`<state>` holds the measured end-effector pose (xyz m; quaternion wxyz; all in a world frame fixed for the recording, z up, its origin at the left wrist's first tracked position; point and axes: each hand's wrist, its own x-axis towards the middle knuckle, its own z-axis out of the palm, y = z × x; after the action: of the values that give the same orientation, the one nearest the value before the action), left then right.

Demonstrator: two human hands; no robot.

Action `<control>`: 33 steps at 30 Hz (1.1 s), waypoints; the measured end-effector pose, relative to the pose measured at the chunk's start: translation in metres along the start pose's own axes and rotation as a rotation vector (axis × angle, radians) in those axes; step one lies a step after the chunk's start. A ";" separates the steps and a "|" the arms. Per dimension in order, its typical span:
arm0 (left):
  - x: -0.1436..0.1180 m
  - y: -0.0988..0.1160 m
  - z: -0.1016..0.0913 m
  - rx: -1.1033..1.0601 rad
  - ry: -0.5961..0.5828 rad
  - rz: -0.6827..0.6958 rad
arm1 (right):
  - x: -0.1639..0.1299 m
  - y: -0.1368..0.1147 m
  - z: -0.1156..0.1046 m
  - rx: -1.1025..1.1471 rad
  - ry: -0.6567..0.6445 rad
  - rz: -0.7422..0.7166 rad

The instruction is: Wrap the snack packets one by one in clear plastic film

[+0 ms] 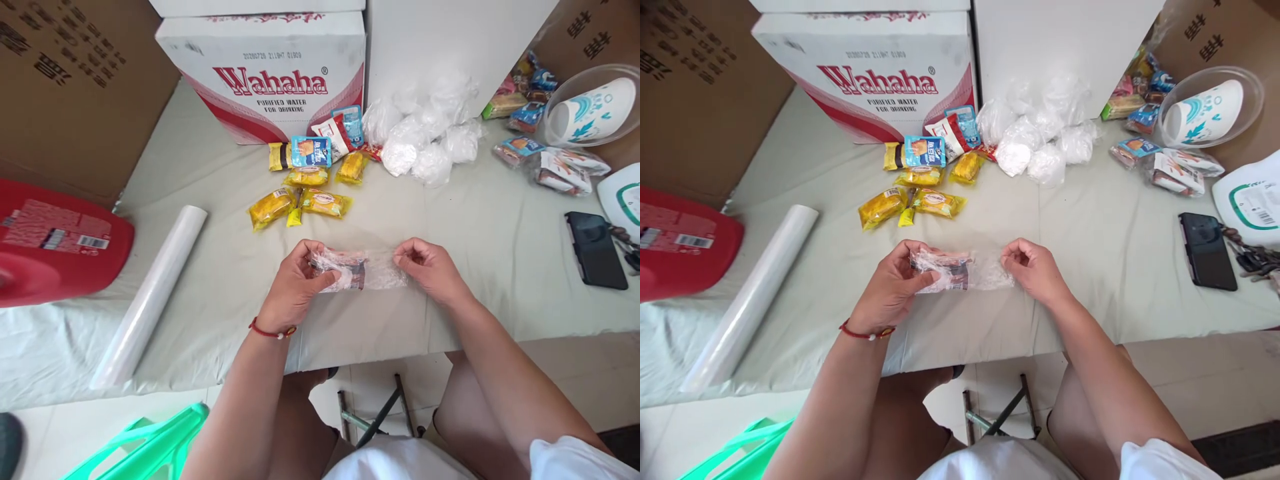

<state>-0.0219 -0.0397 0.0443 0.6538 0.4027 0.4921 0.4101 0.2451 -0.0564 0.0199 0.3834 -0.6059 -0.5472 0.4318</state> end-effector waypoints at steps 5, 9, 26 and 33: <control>-0.002 0.004 -0.001 0.073 -0.100 0.066 | 0.002 -0.006 -0.006 -0.081 -0.065 -0.377; -0.001 0.007 0.008 0.162 -0.152 0.149 | 0.000 -0.012 -0.004 -0.170 -0.350 -0.194; 0.017 -0.046 0.062 1.158 0.206 1.327 | -0.019 -0.020 0.052 0.928 -0.185 0.248; 0.012 -0.049 0.067 0.581 -0.252 0.883 | -0.016 -0.015 0.048 0.850 -0.145 0.191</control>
<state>0.0524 -0.0537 0.0077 0.3351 0.7815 0.2870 0.4412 0.1943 -0.0712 0.0197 0.5173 -0.4104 -0.2879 0.6936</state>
